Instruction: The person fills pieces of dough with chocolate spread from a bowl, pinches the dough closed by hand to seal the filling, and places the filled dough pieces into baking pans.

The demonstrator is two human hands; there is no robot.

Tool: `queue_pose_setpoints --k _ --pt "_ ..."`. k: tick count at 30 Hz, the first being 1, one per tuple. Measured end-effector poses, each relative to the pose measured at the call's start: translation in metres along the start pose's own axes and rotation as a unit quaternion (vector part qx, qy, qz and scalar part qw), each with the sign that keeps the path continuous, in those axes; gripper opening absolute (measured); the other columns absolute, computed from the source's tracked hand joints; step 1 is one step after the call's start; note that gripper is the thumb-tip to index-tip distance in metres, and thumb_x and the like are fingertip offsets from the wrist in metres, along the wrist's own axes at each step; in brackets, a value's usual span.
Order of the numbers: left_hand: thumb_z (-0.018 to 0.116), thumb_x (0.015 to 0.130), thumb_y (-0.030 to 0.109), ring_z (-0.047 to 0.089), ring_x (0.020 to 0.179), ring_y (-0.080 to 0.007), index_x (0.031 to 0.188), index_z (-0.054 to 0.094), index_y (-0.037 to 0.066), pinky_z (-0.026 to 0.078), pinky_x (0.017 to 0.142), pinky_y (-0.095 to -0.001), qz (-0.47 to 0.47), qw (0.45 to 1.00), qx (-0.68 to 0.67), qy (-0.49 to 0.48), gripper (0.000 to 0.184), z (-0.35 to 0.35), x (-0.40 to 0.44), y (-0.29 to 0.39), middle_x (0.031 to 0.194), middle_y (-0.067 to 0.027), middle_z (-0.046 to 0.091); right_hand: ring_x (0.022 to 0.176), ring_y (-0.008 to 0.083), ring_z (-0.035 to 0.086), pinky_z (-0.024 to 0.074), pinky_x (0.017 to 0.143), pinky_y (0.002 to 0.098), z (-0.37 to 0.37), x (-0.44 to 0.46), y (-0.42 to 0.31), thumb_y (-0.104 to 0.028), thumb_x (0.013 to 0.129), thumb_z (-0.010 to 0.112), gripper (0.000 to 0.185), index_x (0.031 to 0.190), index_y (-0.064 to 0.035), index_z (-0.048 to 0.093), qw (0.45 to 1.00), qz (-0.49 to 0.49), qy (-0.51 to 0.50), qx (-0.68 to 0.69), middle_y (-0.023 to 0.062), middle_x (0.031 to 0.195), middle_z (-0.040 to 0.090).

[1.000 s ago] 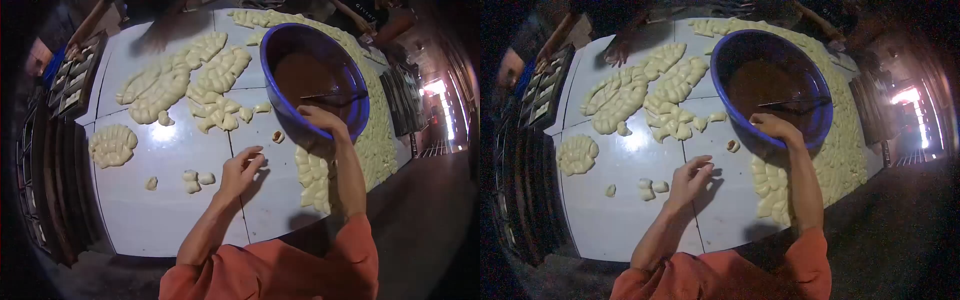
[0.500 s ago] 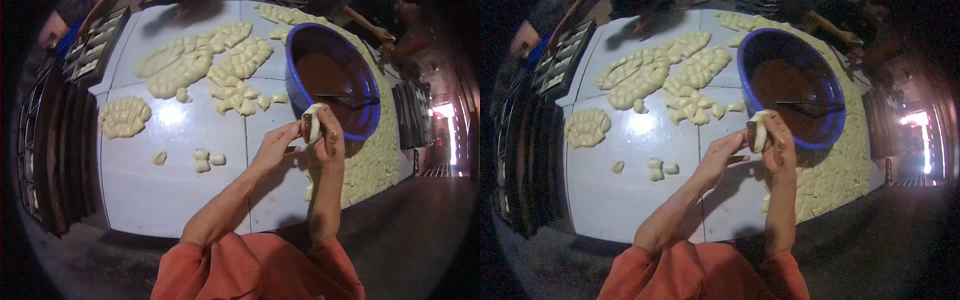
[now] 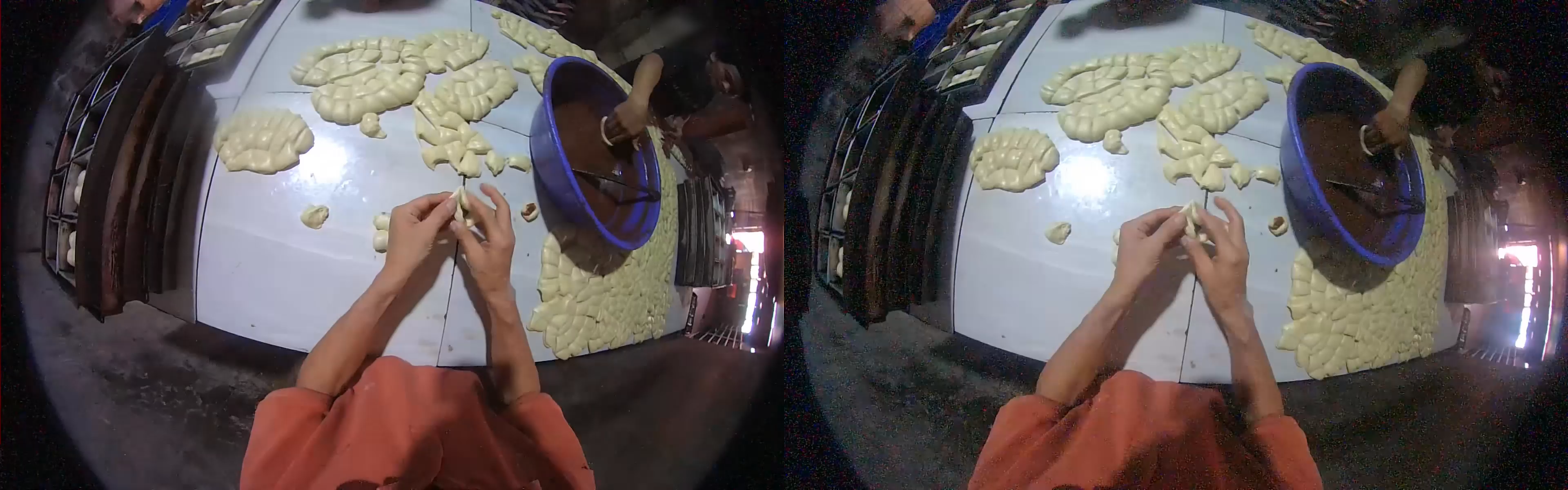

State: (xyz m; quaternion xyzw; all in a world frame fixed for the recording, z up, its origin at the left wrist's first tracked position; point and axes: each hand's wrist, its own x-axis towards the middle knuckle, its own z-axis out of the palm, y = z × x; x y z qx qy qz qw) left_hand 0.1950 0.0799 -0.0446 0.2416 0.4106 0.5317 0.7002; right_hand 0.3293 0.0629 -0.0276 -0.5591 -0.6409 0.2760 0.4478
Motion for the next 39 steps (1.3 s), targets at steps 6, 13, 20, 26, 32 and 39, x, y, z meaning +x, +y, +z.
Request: queue_pose_setpoints --k 6,13,20,26,32,39 --pt "0.074 0.092 0.021 0.066 0.086 -0.0091 0.113 0.072 -0.003 0.052 0.072 -0.0239 0.072 0.994 0.086 -0.010 0.032 -0.001 -0.005 0.015 0.096 -0.0067 0.073 0.090 0.0164 0.062 0.0508 0.076 0.0285 0.012 0.004 0.000 -0.011 0.097 0.063 0.015 0.108 -0.0025 0.071 0.998 -0.017 0.027 -0.045 0.0051 0.093 0.067" --pt "0.074 0.092 0.025 0.068 0.089 -0.0150 0.112 0.069 -0.003 0.059 0.072 -0.0289 -0.056 0.990 0.121 -0.053 0.035 -0.014 0.009 0.046 0.101 -0.0101 0.071 0.099 0.0111 0.059 0.0497 0.083 0.0269 -0.001 0.002 -0.022 -0.011 0.099 0.062 0.028 0.123 0.0023 0.065 0.928 0.205 -0.076 0.301 0.0032 0.105 0.066" --pt "0.074 0.090 0.021 0.068 0.085 -0.0124 0.114 0.070 0.000 0.058 0.070 -0.0242 -0.005 0.984 0.156 -0.088 0.032 -0.005 -0.016 0.059 0.100 -0.0082 0.071 0.107 0.0150 0.058 0.0477 0.090 0.0289 0.004 -0.001 0.013 -0.002 0.089 0.072 0.023 0.112 -0.0058 0.071 0.964 -0.001 -0.043 0.261 0.0081 0.119 0.060" --pt "0.064 0.097 0.014 0.068 0.083 -0.0118 0.115 0.071 0.001 0.059 0.070 -0.0241 -0.011 0.983 0.132 -0.125 0.023 -0.025 -0.011 0.048 0.098 -0.0067 0.072 0.094 0.0133 0.058 0.0493 0.082 0.0309 0.027 -0.004 -0.005 -0.005 0.088 0.077 0.022 0.106 -0.0043 0.064 0.957 -0.016 0.060 0.285 0.0074 0.109 0.060" --pt "0.063 0.098 0.016 0.069 0.092 -0.0158 0.128 0.065 0.000 0.059 0.083 -0.0318 -0.023 0.980 0.113 -0.165 0.034 -0.021 -0.025 0.047 0.105 -0.0077 0.072 0.068 0.0135 0.057 0.0478 0.061 0.0292 0.026 -0.004 0.004 -0.014 0.089 0.077 0.019 0.089 -0.0024 0.062 0.984 -0.119 0.120 0.055 0.0055 0.078 0.060" --pt "0.070 0.095 0.021 0.065 0.083 -0.0108 0.113 0.071 -0.004 0.055 0.076 -0.0263 -0.018 0.969 0.224 -0.103 0.031 -0.038 -0.016 0.049 0.095 -0.0062 0.072 0.074 0.0210 0.062 0.0508 0.065 0.0328 0.020 -0.005 -0.008 -0.023 0.095 0.069 0.021 0.098 -0.0022 0.066 0.998 -0.066 0.017 0.005 0.0101 0.089 0.064"
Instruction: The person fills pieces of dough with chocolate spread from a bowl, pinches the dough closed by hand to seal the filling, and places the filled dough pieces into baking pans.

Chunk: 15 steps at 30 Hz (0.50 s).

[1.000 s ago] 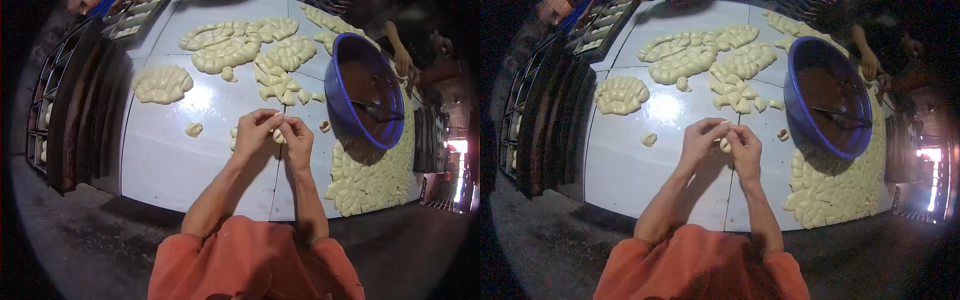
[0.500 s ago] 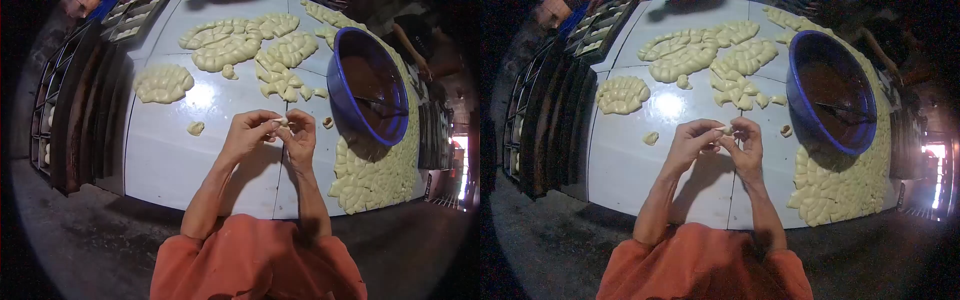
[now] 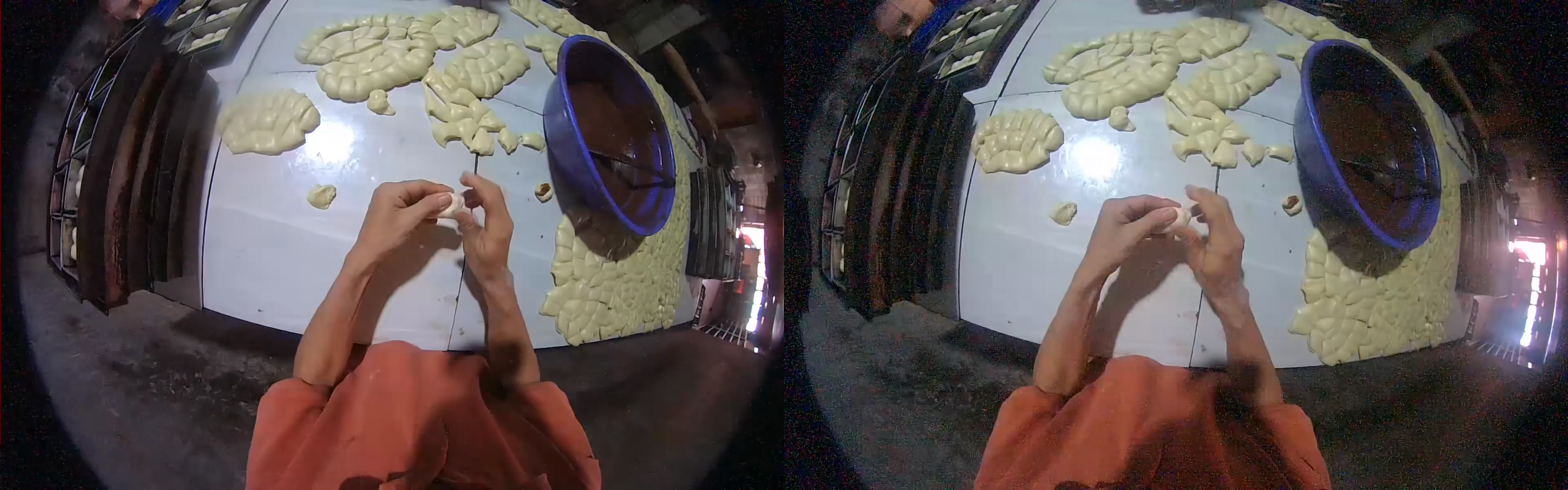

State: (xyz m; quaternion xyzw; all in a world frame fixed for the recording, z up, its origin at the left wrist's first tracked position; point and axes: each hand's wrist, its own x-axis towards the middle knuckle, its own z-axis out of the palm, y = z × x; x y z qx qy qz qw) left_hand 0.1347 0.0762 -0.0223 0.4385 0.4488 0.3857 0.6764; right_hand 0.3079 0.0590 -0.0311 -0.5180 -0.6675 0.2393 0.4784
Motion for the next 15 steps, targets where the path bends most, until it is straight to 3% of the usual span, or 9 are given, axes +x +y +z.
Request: queue_pose_setpoints --k 2,4,6,7,8,10,11,14,15 --pt "0.067 0.097 0.023 0.065 0.084 -0.0109 0.119 0.069 -0.003 0.055 0.076 -0.0260 0.005 1.000 -0.015 -0.005 0.034 -0.006 0.003 -0.007 0.098 -0.0073 0.072 0.085 0.0234 0.068 0.0555 0.073 0.0336 -0.004 -0.002 -0.011 -0.011 0.091 0.072 0.021 0.110 -0.0030 0.068 0.992 -0.115 -0.050 -0.028 0.0138 0.107 0.066" --pt "0.065 0.099 0.024 0.065 0.085 -0.0110 0.124 0.066 -0.002 0.055 0.077 -0.0256 0.008 0.999 -0.028 -0.015 0.037 -0.007 -0.001 -0.002 0.100 -0.0085 0.072 0.087 0.0218 0.068 0.0556 0.077 0.0333 -0.003 -0.005 -0.008 -0.005 0.087 0.074 0.023 0.110 -0.0026 0.068 0.996 -0.078 -0.049 -0.014 0.0123 0.104 0.068" --pt "0.066 0.097 0.032 0.062 0.078 -0.0097 0.136 0.058 0.002 0.053 0.072 -0.0263 0.014 0.997 0.030 0.072 0.050 -0.008 -0.007 0.011 0.097 -0.0079 0.071 0.087 0.0196 0.068 0.0549 0.077 0.0314 0.001 0.000 0.007 -0.004 0.087 0.074 0.024 0.110 -0.0020 0.068 0.997 0.039 -0.044 0.049 0.0124 0.100 0.069" --pt "0.071 0.093 0.035 0.067 0.082 -0.0171 0.142 0.053 0.006 0.054 0.076 -0.0300 -0.013 0.994 0.072 0.078 0.060 -0.018 -0.007 0.009 0.102 -0.0122 0.071 0.086 0.0186 0.068 0.0542 0.077 0.0313 0.006 0.003 0.012 -0.008 0.091 0.069 0.020 0.110 -0.0005 0.068 0.993 0.083 -0.046 0.066 0.0124 0.097 0.070" --pt "0.071 0.093 0.035 0.067 0.082 -0.0171 0.142 0.053 0.006 0.054 0.076 -0.0300 -0.013 0.994 0.072 0.077 0.060 -0.029 -0.010 0.008 0.102 -0.0122 0.071 0.086 0.0186 0.068 0.0542 0.077 0.0313 0.011 0.004 0.019 -0.008 0.091 0.069 0.020 0.110 -0.0005 0.068 0.993 0.083 -0.045 0.066 0.0124 0.097 0.070" --pt "0.080 0.083 0.034 0.068 0.094 -0.0240 0.146 0.049 0.010 0.056 0.082 -0.0349 0.091 0.914 0.392 0.046 0.074 -0.049 -0.017 0.005 0.131 -0.0145 0.062 0.088 0.0231 0.068 0.0537 0.080 0.0349 0.018 0.005 0.030 -0.016 0.095 0.065 0.022 0.110 0.0003 0.068 0.967 0.190 -0.151 0.080 0.0135 0.100 0.069" --pt "0.087 0.070 0.032 0.068 0.099 -0.0305 0.145 0.049 0.012 0.055 0.086 -0.0383 0.101 0.899 0.425 0.024 0.087 -0.055 -0.018 0.002 0.132 -0.0167 0.059 0.092 0.0286 0.067 0.0523 0.085 0.0392 0.017 0.008 0.030 -0.023 0.095 0.064 0.030 0.115 -0.0008 0.066 0.966 0.129 -0.221 -0.025 0.0146 0.106 0.068" --pt "0.086 0.071 0.023 0.066 0.105 -0.0330 0.141 0.052 0.011 0.054 0.089 -0.0397 0.128 0.865 0.485 -0.024 0.079 -0.065 -0.018 -0.016 0.130 -0.0158 0.059 0.095 0.0319 0.065 0.0511 0.087 0.0415 0.010 0.013 0.022 -0.022 0.090 0.069 0.036 0.120 -0.0022 0.063 0.960 0.076 -0.269 -0.029 0.0160 0.109 0.066" --pt "0.083 0.073 0.016 0.065 0.105 -0.0349 0.133 0.057 0.008 0.053 0.087 -0.0424 0.124 0.885 0.448 -0.007 0.066 -0.058 -0.019 -0.015 0.122 -0.0161 0.061 0.092 0.0316 0.066 0.0520 0.083 0.0404 0.009 0.014 0.016 -0.021 0.086 0.073 0.042 0.122 -0.0025 0.062 0.959 0.019 -0.276 -0.061 0.0158 0.108 0.065"
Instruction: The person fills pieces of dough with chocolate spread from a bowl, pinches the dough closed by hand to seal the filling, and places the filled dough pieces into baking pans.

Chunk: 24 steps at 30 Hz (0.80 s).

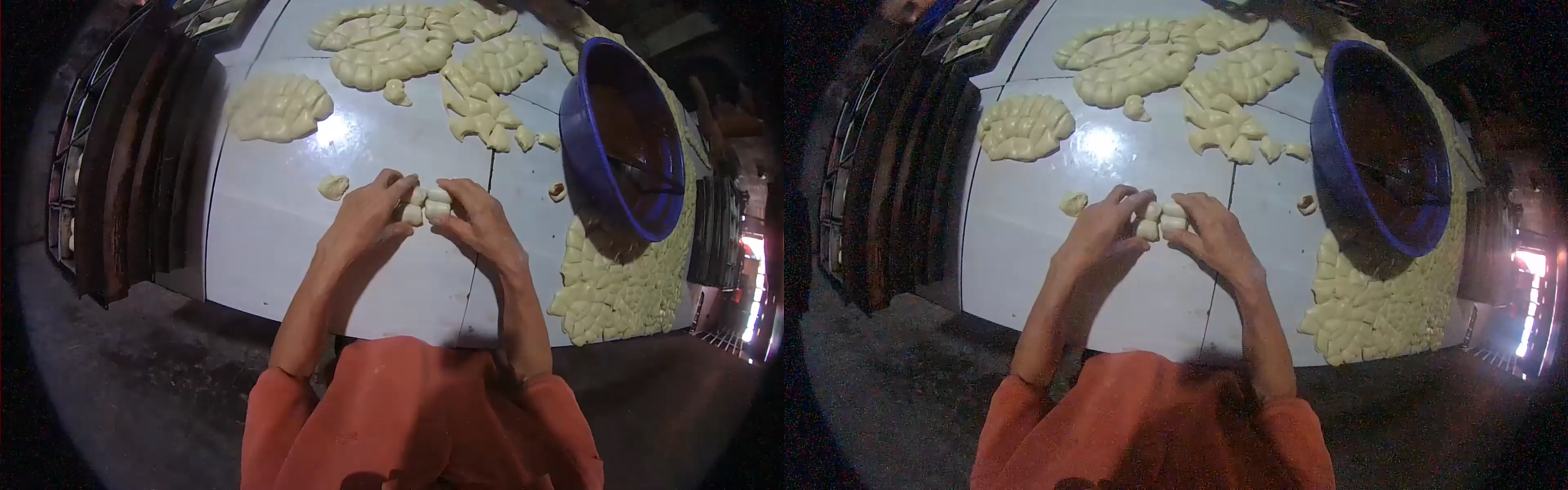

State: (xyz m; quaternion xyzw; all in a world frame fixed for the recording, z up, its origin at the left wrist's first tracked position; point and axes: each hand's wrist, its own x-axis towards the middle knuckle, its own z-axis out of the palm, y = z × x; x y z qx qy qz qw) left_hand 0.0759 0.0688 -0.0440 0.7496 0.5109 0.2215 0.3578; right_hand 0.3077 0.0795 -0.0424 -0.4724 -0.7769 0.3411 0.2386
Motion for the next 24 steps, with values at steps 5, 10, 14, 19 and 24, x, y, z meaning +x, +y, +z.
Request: queue_pose_setpoints --k 5,10,14,19,24 --pt "0.076 0.075 0.013 0.065 0.096 -0.0363 0.115 0.066 0.004 0.051 0.083 -0.0439 0.002 1.000 0.008 -0.018 0.042 0.001 0.009 0.002 0.103 -0.0164 0.064 0.085 0.0313 0.066 0.0532 0.076 0.0387 0.003 0.001 -0.008 -0.016 0.083 0.072 0.038 0.117 -0.0015 0.063 0.997 0.038 -0.044 0.052 0.0147 0.104 0.065" --pt "0.076 0.077 0.020 0.065 0.097 -0.0357 0.120 0.064 0.007 0.052 0.083 -0.0430 -0.047 0.998 0.009 -0.028 0.047 0.003 0.003 0.005 0.109 -0.0137 0.063 0.084 0.0214 0.064 0.0514 0.075 0.0347 0.001 -0.006 -0.016 -0.023 0.082 0.077 0.044 0.119 -0.0015 0.064 0.996 0.069 -0.043 0.031 0.0117 0.104 0.064" --pt "0.081 0.076 0.025 0.066 0.105 -0.0344 0.131 0.059 0.009 0.053 0.088 -0.0411 -0.051 0.998 -0.008 -0.022 0.061 -0.004 -0.005 0.020 0.124 -0.0138 0.061 0.082 0.0222 0.063 0.0516 0.075 0.0352 -0.014 0.010 0.009 -0.030 0.084 0.078 0.048 0.122 -0.0044 0.065 0.990 0.122 0.070 -0.026 0.0093 0.106 0.064" --pt "0.078 0.082 0.034 0.066 0.109 -0.0333 0.138 0.055 0.008 0.054 0.091 -0.0416 -0.063 0.998 0.005 0.012 0.066 -0.010 0.016 0.018 0.139 -0.0163 0.055 0.100 0.0355 0.063 0.0507 0.085 0.0460 -0.026 0.050 0.068 -0.026 0.084 0.074 0.043 0.117 -0.0008 0.064 0.926 0.057 0.260 -0.269 0.0177 0.112 0.062" --pt "0.074 0.087 0.025 0.071 0.078 -0.0263 0.124 0.064 0.005 0.056 0.072 -0.0367 -0.007 0.997 -0.048 0.062 0.043 0.001 0.040 0.039 0.120 -0.0123 0.065 0.080 0.0321 0.065 0.0525 0.075 0.0413 -0.044 0.048 0.081 -0.012 0.085 0.069 0.018 0.099 -0.0016 0.064 0.964 0.162 0.172 -0.119 0.0092 0.090 0.067"
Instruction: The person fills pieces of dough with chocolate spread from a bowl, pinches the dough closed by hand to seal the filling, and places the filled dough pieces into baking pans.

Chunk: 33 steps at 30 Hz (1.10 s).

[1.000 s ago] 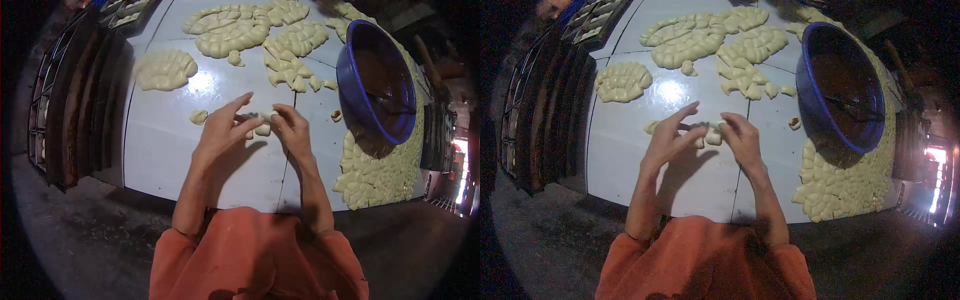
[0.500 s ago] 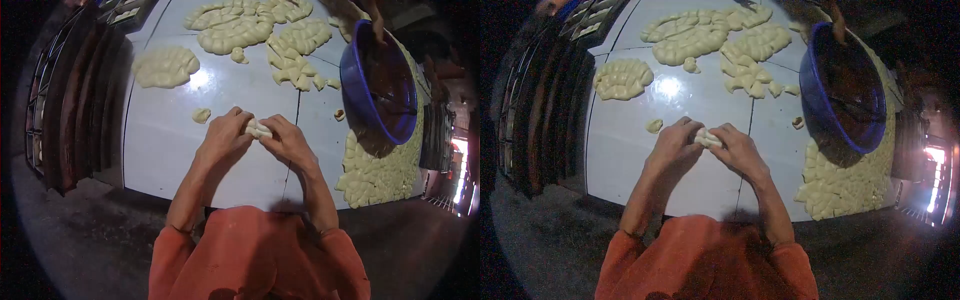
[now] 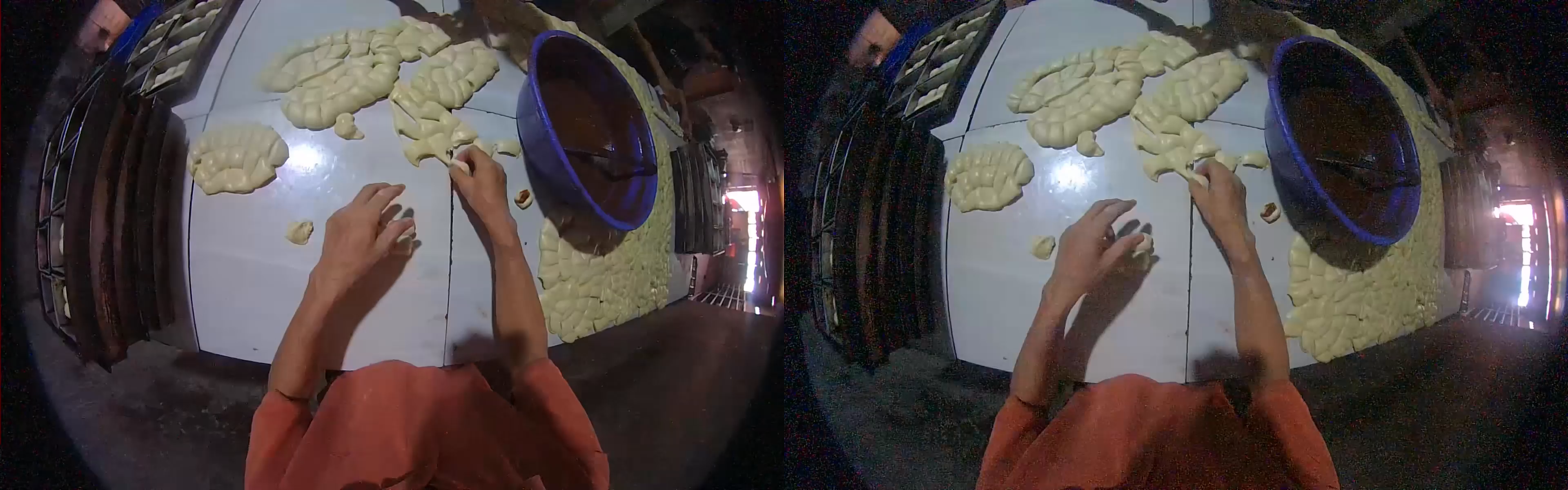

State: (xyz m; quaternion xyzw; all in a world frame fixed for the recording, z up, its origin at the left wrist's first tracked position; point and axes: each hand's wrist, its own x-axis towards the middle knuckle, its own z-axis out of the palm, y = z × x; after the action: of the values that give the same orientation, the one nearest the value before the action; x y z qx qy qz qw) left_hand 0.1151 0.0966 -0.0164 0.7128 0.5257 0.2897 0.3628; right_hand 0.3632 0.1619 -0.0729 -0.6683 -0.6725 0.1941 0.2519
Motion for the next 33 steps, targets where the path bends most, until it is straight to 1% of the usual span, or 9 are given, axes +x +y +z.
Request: queue_pose_setpoints --k 1,3,9,13,19,21,26,29,33 --pt "0.074 0.087 0.025 0.071 0.078 -0.0263 0.124 0.064 0.005 0.056 0.072 -0.0367 0.000 1.000 -0.002 -0.002 0.043 0.006 0.001 0.003 0.120 -0.0123 0.065 0.080 0.0321 0.065 0.0525 0.075 0.0413 -0.007 -0.013 0.002 -0.012 0.085 0.069 0.018 0.099 -0.0016 0.064 1.000 0.002 0.000 -0.002 0.0092 0.090 0.067" --pt "0.075 0.086 0.024 0.070 0.072 -0.0254 0.122 0.066 0.006 0.055 0.069 -0.0363 0.017 0.998 -0.053 0.003 0.041 0.019 -0.003 0.007 0.110 -0.0124 0.068 0.078 0.0188 0.064 0.0512 0.069 0.0309 -0.019 -0.046 0.005 -0.008 0.087 0.069 0.019 0.102 -0.0010 0.062 0.899 0.221 -0.130 0.355 0.0054 0.092 0.066" --pt "0.074 0.088 0.026 0.068 0.071 -0.0220 0.114 0.069 0.001 0.053 0.066 -0.0332 -0.035 0.982 -0.177 -0.065 0.036 0.079 -0.015 0.017 0.091 -0.0140 0.071 0.078 0.0112 0.062 0.0495 0.065 0.0233 -0.036 -0.121 -0.016 -0.007 0.089 0.069 0.045 0.131 -0.0017 0.053 0.764 0.214 -0.046 0.607 0.0033 0.098 0.066" --pt "0.070 0.092 0.017 0.064 0.074 -0.0112 0.106 0.070 -0.003 0.051 0.069 -0.0270 -0.106 0.935 -0.315 -0.124 0.025 0.085 -0.017 0.032 0.088 -0.0082 0.072 0.092 0.0116 0.064 0.0540 0.071 0.0251 -0.046 -0.146 -0.009 -0.010 0.093 0.068 0.032 0.121 0.0022 0.061 0.782 0.262 -0.110 0.554 0.0053 0.104 0.066" --pt "0.068 0.095 0.020 0.069 0.093 -0.0172 0.114 0.067 -0.003 0.053 0.081 -0.0299 -0.092 0.933 -0.301 -0.176 0.030 0.083 -0.018 0.052 0.102 -0.0102 0.073 0.096 0.0129 0.063 0.0556 0.084 0.0279 -0.052 -0.165 -0.016 -0.006 0.093 0.070 0.023 0.114 -0.0023 0.064 0.898 0.134 0.039 0.416 0.0053 0.099 0.064" --pt "0.068 0.095 0.023 0.066 0.107 -0.0209 0.129 0.059 -0.001 0.051 0.090 -0.0341 0.020 0.963 -0.263 0.060 0.043 0.097 -0.019 0.063 0.119 -0.0137 0.068 0.097 0.0139 0.063 0.0548 0.086 0.0290 -0.055 -0.164 -0.022 -0.005 0.091 0.071 0.020 0.109 -0.0010 0.063 0.852 0.155 0.078 0.493 0.0062 0.100 0.064" --pt "0.059 0.101 0.041 0.067 0.112 -0.0273 0.142 0.047 -0.005 0.053 0.092 -0.0353 0.152 0.925 -0.330 0.114 0.063 0.128 -0.014 0.092 0.127 -0.0235 0.064 0.092 0.0135 0.065 0.0542 0.083 0.0287 -0.050 -0.161 -0.029 -0.007 0.096 0.064 0.019 0.114 -0.0017 0.058 0.718 0.134 0.067 0.679 0.0064 0.102 0.065" --pt "0.079 0.085 0.038 0.072 0.101 -0.0297 0.144 0.049 0.000 0.056 0.084 -0.0337 0.232 0.891 -0.366 0.135 0.076 0.155 0.001 0.074 0.121 -0.0208 0.069 0.092 0.0125 0.065 0.0548 0.082 0.0290 -0.074 -0.146 -0.057 -0.009 0.096 0.065 0.021 0.115 -0.0032 0.058 0.645 0.137 0.082 0.747 0.0058 0.102 0.065" --pt "0.082 0.081 0.042 0.072 0.103 -0.0263 0.147 0.047 0.003 0.056 0.083 -0.0327 0.163 0.907 -0.384 0.066 0.085 0.159 -0.002 0.081 0.118 -0.0206 0.070 0.092 0.0132 0.065 0.0550 0.081 0.0300 -0.096 -0.131 -0.040 -0.013 0.097 0.065 0.018 0.112 -0.0050 0.058 0.639 0.116 -0.015 0.760 0.0054 0.100 0.065"
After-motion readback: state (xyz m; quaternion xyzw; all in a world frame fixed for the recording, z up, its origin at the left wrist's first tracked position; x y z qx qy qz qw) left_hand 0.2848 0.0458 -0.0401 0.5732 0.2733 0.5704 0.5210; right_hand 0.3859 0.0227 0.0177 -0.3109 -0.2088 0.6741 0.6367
